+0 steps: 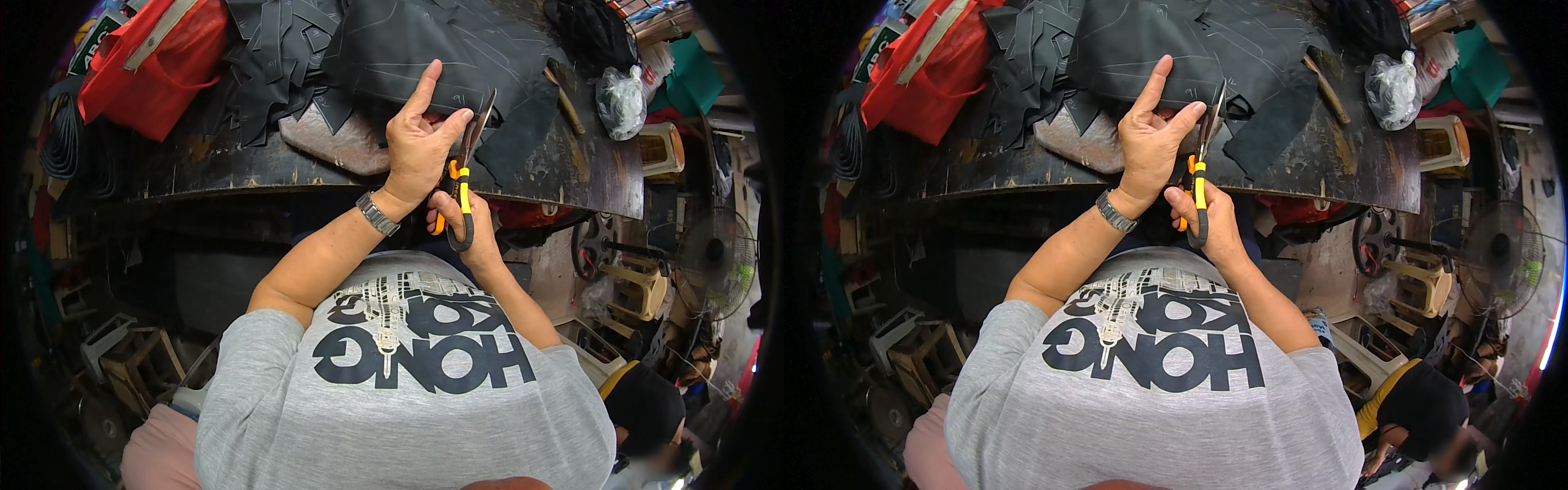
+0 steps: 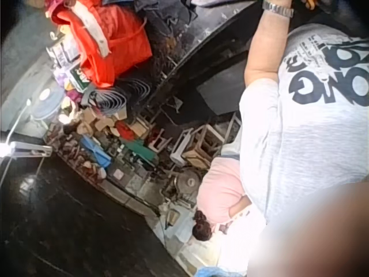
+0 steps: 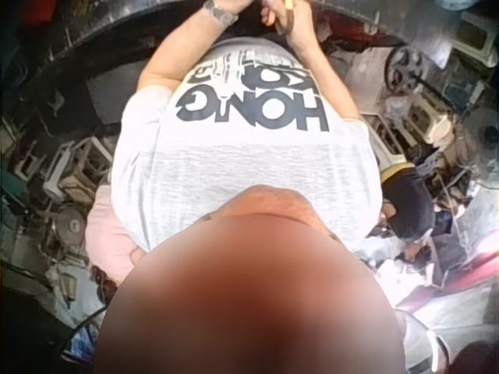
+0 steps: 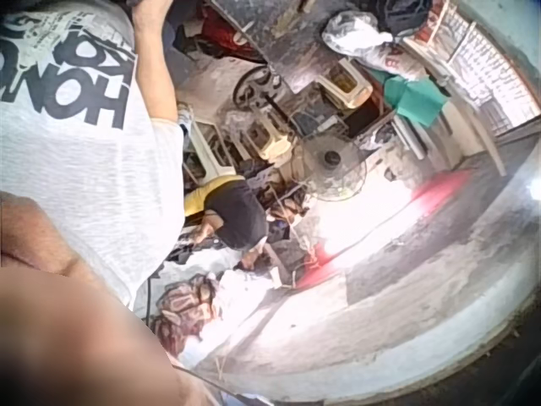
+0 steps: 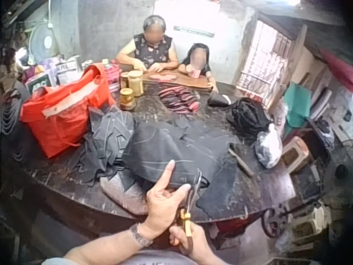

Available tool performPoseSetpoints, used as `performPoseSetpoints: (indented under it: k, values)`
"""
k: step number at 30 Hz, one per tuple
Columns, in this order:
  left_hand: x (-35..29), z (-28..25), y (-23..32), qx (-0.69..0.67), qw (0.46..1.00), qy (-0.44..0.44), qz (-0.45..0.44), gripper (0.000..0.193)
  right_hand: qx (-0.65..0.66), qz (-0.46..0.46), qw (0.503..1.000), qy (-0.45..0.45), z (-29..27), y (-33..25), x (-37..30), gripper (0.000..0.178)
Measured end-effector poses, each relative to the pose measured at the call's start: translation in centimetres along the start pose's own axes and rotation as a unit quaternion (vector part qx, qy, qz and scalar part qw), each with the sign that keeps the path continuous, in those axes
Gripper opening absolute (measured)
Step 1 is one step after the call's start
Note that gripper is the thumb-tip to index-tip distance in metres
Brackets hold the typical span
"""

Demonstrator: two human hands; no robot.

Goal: The person uses shears to cut a large sheet of black leather on a workbench, following white guide lines. They repeatedly reposition the leather and trim along the marked edges, accumulating cut pieces on the table.

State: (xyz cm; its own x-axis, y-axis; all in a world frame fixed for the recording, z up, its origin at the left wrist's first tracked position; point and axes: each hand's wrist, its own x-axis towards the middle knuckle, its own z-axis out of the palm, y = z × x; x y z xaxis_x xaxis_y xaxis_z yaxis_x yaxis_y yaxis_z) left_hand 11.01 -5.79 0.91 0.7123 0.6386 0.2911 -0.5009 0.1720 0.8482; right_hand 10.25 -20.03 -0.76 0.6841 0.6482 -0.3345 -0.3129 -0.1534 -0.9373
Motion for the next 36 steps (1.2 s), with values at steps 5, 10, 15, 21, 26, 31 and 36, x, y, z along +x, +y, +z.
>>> performPoseSetpoints:
  k: [5, 10, 15, 21, 26, 31, 36]
  values:
    - [-0.2, 0.1, -0.1, 0.028, 1.000, -0.015, -0.002, 0.069, 0.011, -0.009, 1.000, 0.011, 0.0, 0.3, 0.3, 0.043]
    - [-0.5, 0.5, -0.3, 0.011, 1.000, -0.003, -0.004, 0.069, 0.087, -0.024, 0.996, 0.001, 0.2, 0.6, 0.0, 0.045]
    - [-0.7, 0.4, -0.4, -0.006, 0.999, -0.020, -0.029, 0.070, 0.062, -0.051, 0.997, -0.008, 0.0, 0.8, 0.1, 0.047]
    - [-0.6, 0.3, -0.8, 0.002, 1.000, -0.013, -0.012, 0.070, 0.099, -0.051, 0.994, 0.008, 0.4, 1.5, 0.0, 0.046]
    - [-0.7, 0.3, -0.9, -0.024, 0.999, -0.006, -0.029, 0.072, 0.140, -0.043, 0.989, 0.026, 1.0, 1.7, -0.2, 0.042]
    - [-0.6, 0.2, -0.8, 0.002, 1.000, -0.005, -0.024, 0.072, 0.088, -0.022, 0.996, 0.022, 0.9, 1.4, -0.4, 0.042]
    - [-0.6, 0.1, -0.9, -0.008, 0.999, -0.001, -0.035, 0.073, 0.092, -0.003, 0.995, 0.046, 1.2, 1.0, -0.5, 0.037]
